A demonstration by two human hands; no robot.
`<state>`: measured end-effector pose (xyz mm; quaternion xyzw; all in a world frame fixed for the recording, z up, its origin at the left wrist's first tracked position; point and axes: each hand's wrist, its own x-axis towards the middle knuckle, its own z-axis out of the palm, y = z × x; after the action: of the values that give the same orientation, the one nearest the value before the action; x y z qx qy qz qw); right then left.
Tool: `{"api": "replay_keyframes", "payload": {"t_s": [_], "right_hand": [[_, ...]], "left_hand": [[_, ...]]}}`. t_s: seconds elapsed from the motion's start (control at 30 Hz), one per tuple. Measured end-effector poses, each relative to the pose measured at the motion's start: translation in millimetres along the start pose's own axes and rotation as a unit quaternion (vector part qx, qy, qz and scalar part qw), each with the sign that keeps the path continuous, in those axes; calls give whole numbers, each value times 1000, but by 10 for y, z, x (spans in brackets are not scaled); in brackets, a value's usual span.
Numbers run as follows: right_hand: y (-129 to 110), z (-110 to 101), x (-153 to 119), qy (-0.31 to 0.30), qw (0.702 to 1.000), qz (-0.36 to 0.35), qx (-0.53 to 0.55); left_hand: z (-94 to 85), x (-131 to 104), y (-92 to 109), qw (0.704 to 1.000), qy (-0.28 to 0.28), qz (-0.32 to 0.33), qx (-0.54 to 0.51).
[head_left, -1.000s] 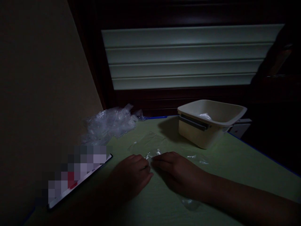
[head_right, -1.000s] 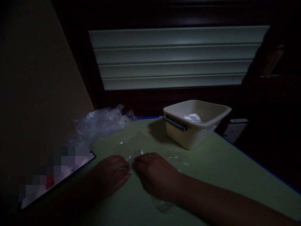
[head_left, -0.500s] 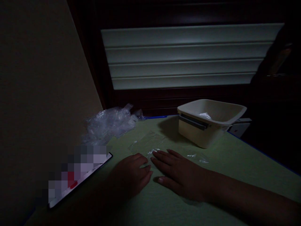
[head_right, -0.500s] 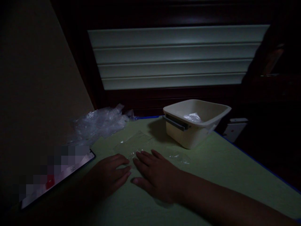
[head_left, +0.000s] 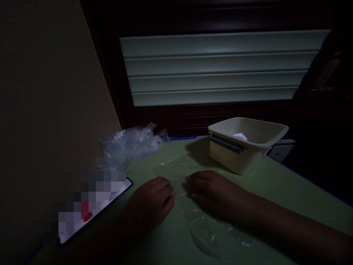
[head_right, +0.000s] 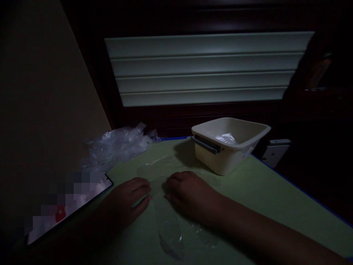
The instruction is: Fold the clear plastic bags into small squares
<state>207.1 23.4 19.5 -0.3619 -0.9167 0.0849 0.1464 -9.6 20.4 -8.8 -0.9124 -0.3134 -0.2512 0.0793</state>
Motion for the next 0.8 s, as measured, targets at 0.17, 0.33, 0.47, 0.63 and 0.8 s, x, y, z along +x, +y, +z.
{"api": "replay_keyframes", "payload": {"t_s": [0.17, 0.33, 0.47, 0.63, 0.8], "right_hand": [[-47, -135, -19, -52, 992, -9, 115], [-56, -127, -56, -132, 963, -68, 225], [-74, -75, -54, -146, 964, -63, 214], [-100, -70, -51, -134, 967, -62, 209], [-99, -68, -63, -97, 965, -40, 240]], "left_hand": [[1, 4, 38, 997, -17, 64, -35], [18, -6, 29, 995, -31, 75, -55], [23, -16, 14, 995, -35, 63, -75], [-35, -44, 64, 992, -60, 26, -111], [-66, -31, 97, 990, -72, 15, -117]]}}
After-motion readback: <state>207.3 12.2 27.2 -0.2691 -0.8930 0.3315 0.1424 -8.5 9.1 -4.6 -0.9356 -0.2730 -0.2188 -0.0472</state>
